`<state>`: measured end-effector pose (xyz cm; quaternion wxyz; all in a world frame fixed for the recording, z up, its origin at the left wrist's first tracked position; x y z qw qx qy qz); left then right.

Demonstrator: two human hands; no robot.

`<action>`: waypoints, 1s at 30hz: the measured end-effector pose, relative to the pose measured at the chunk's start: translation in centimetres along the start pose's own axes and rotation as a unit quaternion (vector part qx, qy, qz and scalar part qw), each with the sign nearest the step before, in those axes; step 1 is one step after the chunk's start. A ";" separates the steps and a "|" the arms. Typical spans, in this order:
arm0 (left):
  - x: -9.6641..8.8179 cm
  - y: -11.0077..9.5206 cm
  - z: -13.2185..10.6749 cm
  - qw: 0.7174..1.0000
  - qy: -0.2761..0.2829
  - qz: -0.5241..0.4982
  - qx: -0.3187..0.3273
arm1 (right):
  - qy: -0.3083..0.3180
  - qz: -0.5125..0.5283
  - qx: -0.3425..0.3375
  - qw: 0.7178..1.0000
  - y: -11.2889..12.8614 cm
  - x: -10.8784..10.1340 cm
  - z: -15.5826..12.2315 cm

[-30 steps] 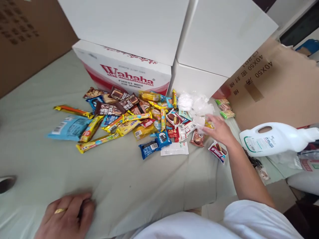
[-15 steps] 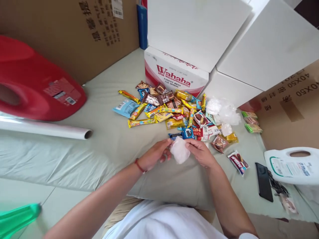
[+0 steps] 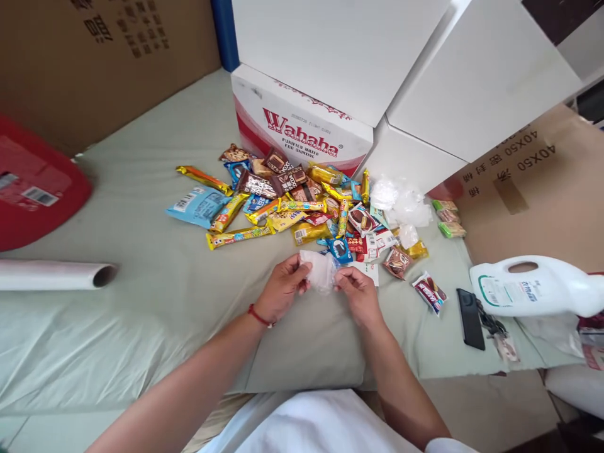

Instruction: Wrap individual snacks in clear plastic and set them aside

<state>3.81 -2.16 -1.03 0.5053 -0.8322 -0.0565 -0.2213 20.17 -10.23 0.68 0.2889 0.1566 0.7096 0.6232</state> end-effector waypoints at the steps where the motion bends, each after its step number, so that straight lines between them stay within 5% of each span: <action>1: -0.1 -0.2 0.0 1.000 -0.005 -0.017 -0.009 | -0.015 0.020 0.012 1.000 0.2 -0.7 0.4; 5: -0.3 -0.8 0.2 0.995 -0.010 -0.082 -0.048 | -0.219 0.061 -0.098 0.969 4.0 -5.4 1.7; 7: -0.5 -1.0 0.4 0.992 -0.011 -0.110 -0.057 | -0.358 0.040 -0.224 0.905 7.7 -8.2 2.6; 10: -0.5 -0.9 0.7 0.986 -0.009 -0.152 -0.061 | -0.527 -0.037 -0.389 0.755 13.0 -11.2 5.1; 13: -0.4 -0.6 0.7 0.983 0.004 -0.170 -0.069 | -0.533 -0.112 -0.479 0.688 15.5 -11.7 9.7; 16: -0.2 -0.5 0.7 0.985 0.018 -0.157 -0.071 | -0.412 -0.211 -0.485 0.742 14.8 -9.7 15.8; 19: -0.2 -0.6 0.6 0.988 0.041 -0.133 -0.072 | -0.257 -0.349 -0.407 0.804 12.0 -6.7 21.2; 23: -0.4 -0.7 0.5 0.989 0.055 -0.117 -0.072 | -0.082 -0.450 -0.312 0.833 9.4 -4.5 24.1; 26: -0.4 -0.7 0.6 0.988 0.055 -0.130 -0.068 | -0.121 -0.421 -0.357 0.825 10.3 -4.6 21.3; 28: -0.2 -0.7 0.7 0.985 0.055 -0.149 -0.067 | -0.165 -0.370 -0.412 0.816 11.1 -4.6 16.7; 30: -0.1 -0.7 0.7 0.981 0.063 -0.170 -0.073 | -0.142 -0.314 -0.420 0.839 11.0 -3.9 11.1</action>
Point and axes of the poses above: each hand's wrist, its own z-axis towards the middle knuckle, its own x-axis out of the palm, y = z × x, the point moved 2 cm from there along z, towards the middle knuckle, and after that the axes turned 15 degrees about -y, right-handed, at the moved point
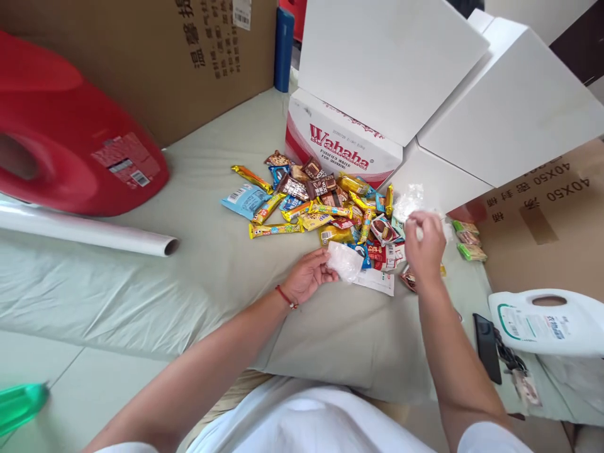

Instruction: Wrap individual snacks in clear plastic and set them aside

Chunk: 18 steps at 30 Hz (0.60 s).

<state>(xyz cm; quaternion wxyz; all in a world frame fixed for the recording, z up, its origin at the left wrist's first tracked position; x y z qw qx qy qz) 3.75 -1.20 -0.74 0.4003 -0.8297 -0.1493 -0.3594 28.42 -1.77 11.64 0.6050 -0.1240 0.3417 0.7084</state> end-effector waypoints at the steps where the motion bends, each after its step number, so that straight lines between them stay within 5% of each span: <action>1: 0.1 0.0 0.0 1.000 0.008 -0.007 -0.005 | 0.055 0.051 0.001 0.997 1.9 -0.5 -2.1; 3: 0.1 0.2 0.2 1.000 0.016 -0.003 -0.007 | 0.179 0.137 -0.012 0.974 5.0 -0.6 -6.2; 5: 0.0 0.3 0.4 0.999 0.003 0.033 0.009 | 0.224 0.175 0.034 0.958 6.1 0.1 -9.2; 11: -0.3 0.1 0.8 0.991 -0.029 0.117 0.060 | 0.181 0.274 0.311 0.892 4.5 1.5 -11.6; 18: -0.1 -0.1 0.3 0.985 -0.013 0.160 0.065 | 0.209 0.320 0.345 0.857 6.9 2.3 -12.0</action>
Point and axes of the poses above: each hand's wrist, its own z-axis towards the middle knuckle, its own x-axis out of the palm, y = z × x, the point moved 2 cm from there along z, towards the middle knuckle, and after that the axes turned 15 degrees about -y, right-handed, at the moved point
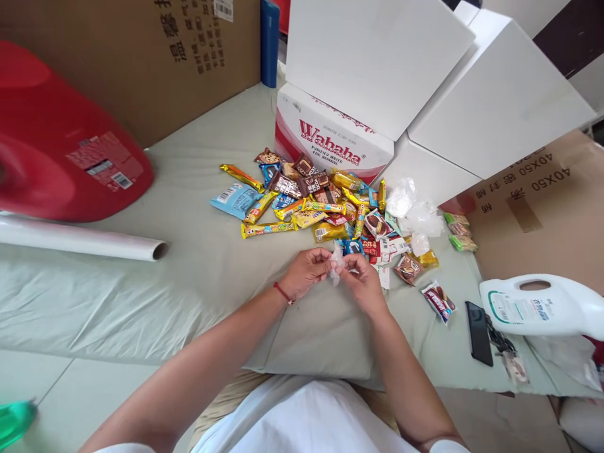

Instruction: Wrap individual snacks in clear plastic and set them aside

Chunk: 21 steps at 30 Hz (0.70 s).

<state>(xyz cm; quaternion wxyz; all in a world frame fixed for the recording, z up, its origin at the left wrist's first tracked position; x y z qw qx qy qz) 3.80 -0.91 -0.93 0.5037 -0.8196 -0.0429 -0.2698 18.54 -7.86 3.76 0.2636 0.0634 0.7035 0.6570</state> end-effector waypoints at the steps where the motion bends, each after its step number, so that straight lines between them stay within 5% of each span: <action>1: 0.0 0.0 0.0 1.000 -0.002 -0.003 -0.003 | -0.006 0.016 0.017 1.000 -0.2 0.1 0.1; 6: -0.3 -0.9 0.2 0.998 -0.032 -0.048 -0.015 | -0.059 0.102 0.091 0.989 -1.5 -1.1 0.2; 10: -0.6 -1.8 0.3 0.994 -0.032 -0.100 -0.031 | -0.169 0.073 0.019 0.983 -2.0 -4.2 0.5; 12: -0.7 -1.9 0.2 0.991 -0.030 -0.129 -0.034 | -0.295 -0.001 -0.068 0.953 -1.6 -7.0 1.6; 15: -0.8 -1.7 0.1 0.991 -0.030 -0.130 -0.030 | -0.448 -0.177 -0.177 0.858 -0.5 -11.3 4.9; 17: -0.8 -1.6 -0.1 0.993 -0.038 -0.111 -0.018 | -0.430 -0.290 -0.171 0.838 -0.3 -13.3 8.2; 21: 0.9 -3.2 -1.0 0.996 -0.047 -0.022 0.077 | -0.277 -0.363 -0.104 0.883 -1.3 -15.4 13.5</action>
Point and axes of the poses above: each hand's wrist, its own z-axis towards the middle knuckle, its own x-axis out of the palm, y = z × x, the point moved 2 cm from there along z, towards the middle knuckle, and after that the axes turned 15 degrees about -y, right-handed, at the moved point
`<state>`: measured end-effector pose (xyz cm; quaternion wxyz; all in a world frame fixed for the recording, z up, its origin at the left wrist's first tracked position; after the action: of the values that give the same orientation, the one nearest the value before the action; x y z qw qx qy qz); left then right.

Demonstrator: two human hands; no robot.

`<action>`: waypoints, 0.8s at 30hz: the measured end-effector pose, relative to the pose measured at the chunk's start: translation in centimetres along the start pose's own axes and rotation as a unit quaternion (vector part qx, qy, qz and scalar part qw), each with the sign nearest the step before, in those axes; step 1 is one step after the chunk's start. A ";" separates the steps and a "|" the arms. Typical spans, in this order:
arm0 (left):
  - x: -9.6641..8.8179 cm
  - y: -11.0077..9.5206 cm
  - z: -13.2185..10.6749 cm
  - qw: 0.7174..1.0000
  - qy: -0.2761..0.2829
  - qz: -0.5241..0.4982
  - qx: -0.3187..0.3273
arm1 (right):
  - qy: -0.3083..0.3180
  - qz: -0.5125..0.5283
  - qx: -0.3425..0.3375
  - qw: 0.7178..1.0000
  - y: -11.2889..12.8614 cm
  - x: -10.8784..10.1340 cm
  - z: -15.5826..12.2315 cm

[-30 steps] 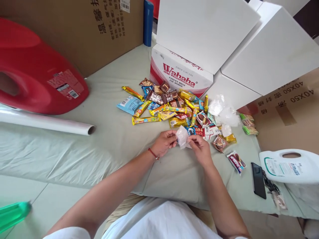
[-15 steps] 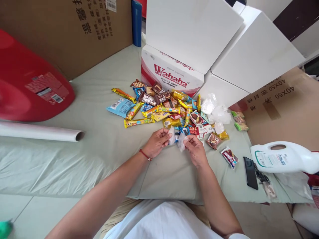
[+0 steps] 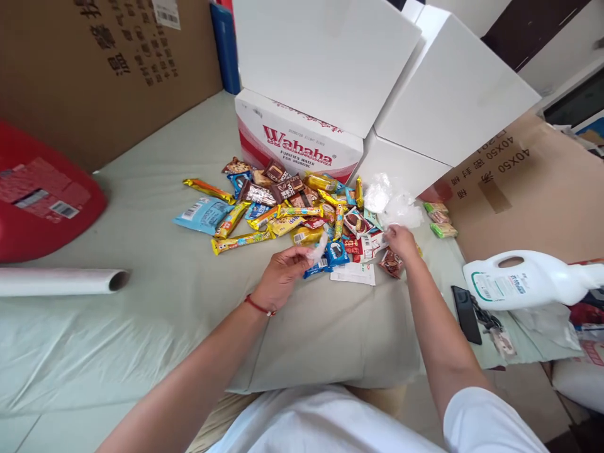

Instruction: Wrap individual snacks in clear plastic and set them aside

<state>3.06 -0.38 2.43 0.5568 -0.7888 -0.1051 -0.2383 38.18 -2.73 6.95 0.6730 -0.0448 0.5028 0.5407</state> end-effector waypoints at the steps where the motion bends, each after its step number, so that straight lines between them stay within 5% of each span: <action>1: 1.0 -0.8 -0.1 0.998 0.015 0.036 0.042 | 0.012 0.007 0.000 1.000 -0.5 0.2 0.5; 4: 5.9 -2.6 0.3 0.972 0.071 0.134 0.180 | 0.015 0.028 -0.001 1.000 -1.9 -0.3 0.6; 7: 12.5 -2.2 2.3 0.916 0.096 0.216 0.323 | -0.006 0.058 0.015 0.998 -3.3 -1.5 -0.4; 9: 16.9 -0.6 4.1 0.855 0.122 0.332 0.378 | -0.020 0.092 0.032 0.995 -4.1 -2.2 -1.2; 12: 21.3 1.6 6.8 0.737 0.174 0.564 0.329 | -0.030 0.131 0.033 0.990 -4.9 -3.3 -2.1; 14: 22.6 1.4 8.4 0.700 0.156 0.619 0.322 | -0.036 0.142 0.027 0.989 -5.2 -4.1 -2.7; 18: 23.0 -1.3 12.6 0.659 0.049 0.596 0.456 | -0.074 0.175 0.044 0.981 -5.4 -5.7 -4.1; 21: 23.0 -1.8 16.6 0.624 0.090 0.589 0.506 | -0.055 0.221 0.068 0.971 -5.4 -6.4 -5.5; 24: 22.8 -2.4 19.1 0.638 0.090 0.580 0.498 | -0.036 0.247 0.080 0.965 -5.4 -7.5 -7.1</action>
<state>26.69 15.97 10.56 0.8956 -0.2658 0.3225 0.1521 38.60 -14.32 6.26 0.5372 0.1543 0.5152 0.6498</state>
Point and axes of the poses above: each hand's wrist, its own z-axis towards the middle knuckle, its own x-axis out of the palm, y = z × x, the point moved 2 cm from there along z, towards the middle knuckle, and after that the axes turned 15 degrees about -y, right-handed, at the moved point
